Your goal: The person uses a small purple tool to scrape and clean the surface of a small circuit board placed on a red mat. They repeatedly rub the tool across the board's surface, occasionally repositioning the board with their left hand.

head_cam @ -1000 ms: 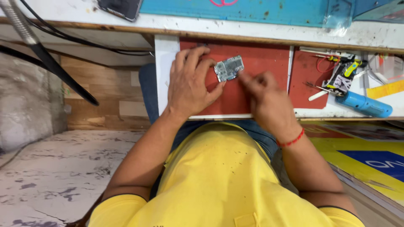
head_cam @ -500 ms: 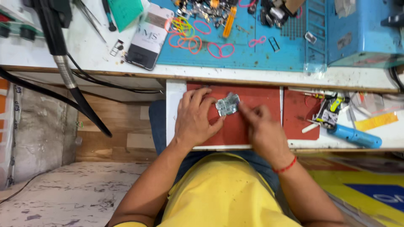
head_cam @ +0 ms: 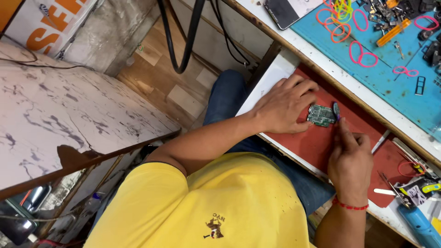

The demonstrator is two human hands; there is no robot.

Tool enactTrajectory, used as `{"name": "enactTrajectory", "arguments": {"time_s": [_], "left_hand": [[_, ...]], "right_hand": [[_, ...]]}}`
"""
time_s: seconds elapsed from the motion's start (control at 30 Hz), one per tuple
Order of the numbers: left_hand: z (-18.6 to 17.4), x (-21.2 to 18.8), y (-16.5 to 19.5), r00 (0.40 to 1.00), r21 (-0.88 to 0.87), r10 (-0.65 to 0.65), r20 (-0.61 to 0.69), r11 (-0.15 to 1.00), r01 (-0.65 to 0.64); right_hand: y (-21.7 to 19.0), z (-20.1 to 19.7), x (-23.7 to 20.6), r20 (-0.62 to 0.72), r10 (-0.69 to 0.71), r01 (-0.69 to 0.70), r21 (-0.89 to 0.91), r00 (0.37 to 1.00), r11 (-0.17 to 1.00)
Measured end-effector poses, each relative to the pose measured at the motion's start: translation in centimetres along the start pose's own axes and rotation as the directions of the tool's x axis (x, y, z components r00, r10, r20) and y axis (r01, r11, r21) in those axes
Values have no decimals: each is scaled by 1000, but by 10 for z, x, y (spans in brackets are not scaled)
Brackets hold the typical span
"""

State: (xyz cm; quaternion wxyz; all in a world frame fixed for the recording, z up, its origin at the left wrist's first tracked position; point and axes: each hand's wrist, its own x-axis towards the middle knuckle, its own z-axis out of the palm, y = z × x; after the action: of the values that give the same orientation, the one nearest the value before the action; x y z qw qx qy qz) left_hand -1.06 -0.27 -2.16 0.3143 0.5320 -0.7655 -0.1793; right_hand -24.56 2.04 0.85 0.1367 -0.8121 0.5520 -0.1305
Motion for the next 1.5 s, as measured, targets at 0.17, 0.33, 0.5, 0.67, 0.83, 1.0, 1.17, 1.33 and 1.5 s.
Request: {"name": "enactTrajectory", "arguments": {"time_s": [0.17, 0.33, 0.5, 0.67, 0.83, 1.0, 1.17, 1.33, 1.5], "left_hand": [[-5, 0, 2, 999, -16, 32, -28, 999, -32], [-8, -1, 0, 999, -24, 42, -13, 999, -42], [-8, -2, 1, 999, 6, 38, -20, 999, -38], [-18, -1, 5, 998, 17, 67, -17, 998, -67], [-22, 3, 7, 999, -2, 32, -11, 999, -32], [-19, 3, 6, 999, -23, 0, 39, 1000, 1], [-21, 1, 8, 999, 4, -6, 36, 1000, 6], [-22, 1, 9, 999, -6, -10, 34, 1000, 10], [-19, 0, 6, 999, -30, -16, 34, 999, 17]], "right_hand": [[1, -3, -5, 54, -92, 84, 139, 994, 987], [-11, -9, -4, 20, -104, 102, 71, 994, 992], [-16, -10, -1, -52, 61, -56, 90, 997, 994], [-14, -16, 0, 60, -2, -5, 116, 998, 993], [-25, -18, -5, -3, -43, 43, 86, 999, 995], [-26, -12, -9, 5, 164, -163, 97, 986, 982], [-27, -11, -6, 63, 8, -16, 130, 998, 991], [-38, -22, -9, 92, 49, -57, 92, 995, 994], [-41, -12, -5, 52, -11, 8, 57, 999, 998]]}}
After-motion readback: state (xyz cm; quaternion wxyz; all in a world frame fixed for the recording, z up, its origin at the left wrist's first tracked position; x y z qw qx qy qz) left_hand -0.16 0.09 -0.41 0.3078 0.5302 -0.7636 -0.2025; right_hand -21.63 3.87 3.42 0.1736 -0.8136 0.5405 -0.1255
